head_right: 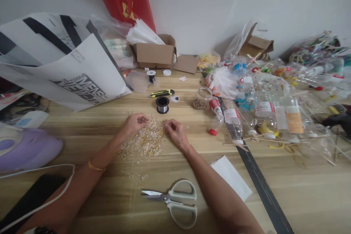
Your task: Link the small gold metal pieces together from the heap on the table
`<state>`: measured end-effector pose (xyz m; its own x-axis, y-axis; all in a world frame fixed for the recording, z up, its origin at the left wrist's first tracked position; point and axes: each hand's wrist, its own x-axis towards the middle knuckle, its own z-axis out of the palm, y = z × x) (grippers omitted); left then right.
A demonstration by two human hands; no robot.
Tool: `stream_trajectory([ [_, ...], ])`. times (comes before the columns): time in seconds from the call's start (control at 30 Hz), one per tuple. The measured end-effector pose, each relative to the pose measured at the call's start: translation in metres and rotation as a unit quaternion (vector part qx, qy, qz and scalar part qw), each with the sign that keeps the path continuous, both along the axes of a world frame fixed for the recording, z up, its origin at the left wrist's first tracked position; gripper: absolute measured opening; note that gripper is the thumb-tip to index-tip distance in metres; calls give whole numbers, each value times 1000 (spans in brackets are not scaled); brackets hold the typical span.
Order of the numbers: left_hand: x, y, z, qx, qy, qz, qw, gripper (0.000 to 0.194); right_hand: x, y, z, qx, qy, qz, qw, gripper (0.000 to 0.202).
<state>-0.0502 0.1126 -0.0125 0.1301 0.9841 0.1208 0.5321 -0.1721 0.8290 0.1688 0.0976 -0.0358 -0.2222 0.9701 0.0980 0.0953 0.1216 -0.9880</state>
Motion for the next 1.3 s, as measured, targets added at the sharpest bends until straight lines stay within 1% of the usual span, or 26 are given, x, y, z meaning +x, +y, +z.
stream_trajectory([
  [0.17,1,-14,9,-16,6,-11,1000,12,0,1,-1,8,-3,0,1000,24],
  [0.3,2,-25,14,-4,0,11,1000,13,-1,-1,-1,25,-11,-3,1000,23],
  [0.4,2,-25,13,7,-2,36,999,12,-2,-5,2,78,-50,-3,996,21],
  [0.5,1,-17,10,13,-7,63,998,13,-2,-10,7,143,-104,1,984,19],
  [0.6,1,-13,10,42,-16,77,996,34,-2,-14,10,194,-144,13,970,16],
  [0.63,2,-14,12,52,-14,73,996,38,-2,-15,11,211,-154,19,965,16],
  [0.7,4,-20,16,65,-12,53,996,41,-2,-16,11,248,-173,36,953,15],
  [0.8,10,-38,25,31,-33,-4,999,41,-2,-17,10,308,-205,75,926,16],
  [0.9,17,-55,30,-1,-22,-39,999,36,-2,-18,11,349,-252,112,896,17],
  [0.93,19,-60,30,-16,-15,-45,999,37,-2,-18,11,358,-269,119,886,17],
  [1.0,23,-66,28,-49,-9,-37,998,42,-2,-19,11,373,-295,124,871,17],
  [1.03,24,-69,26,-55,-6,-29,998,39,-1,-19,11,383,-305,124,863,18],
  [1.13,25,-73,24,-32,41,-23,998,17,0,-20,9,408,-324,126,844,17],
  [1.2,24,-75,24,-22,69,-24,997,13,0,-21,8,419,-333,131,835,17],
  [1.3,24,-78,26,-19,85,-23,996,11,0,-22,8,425,-343,134,827,17],
])
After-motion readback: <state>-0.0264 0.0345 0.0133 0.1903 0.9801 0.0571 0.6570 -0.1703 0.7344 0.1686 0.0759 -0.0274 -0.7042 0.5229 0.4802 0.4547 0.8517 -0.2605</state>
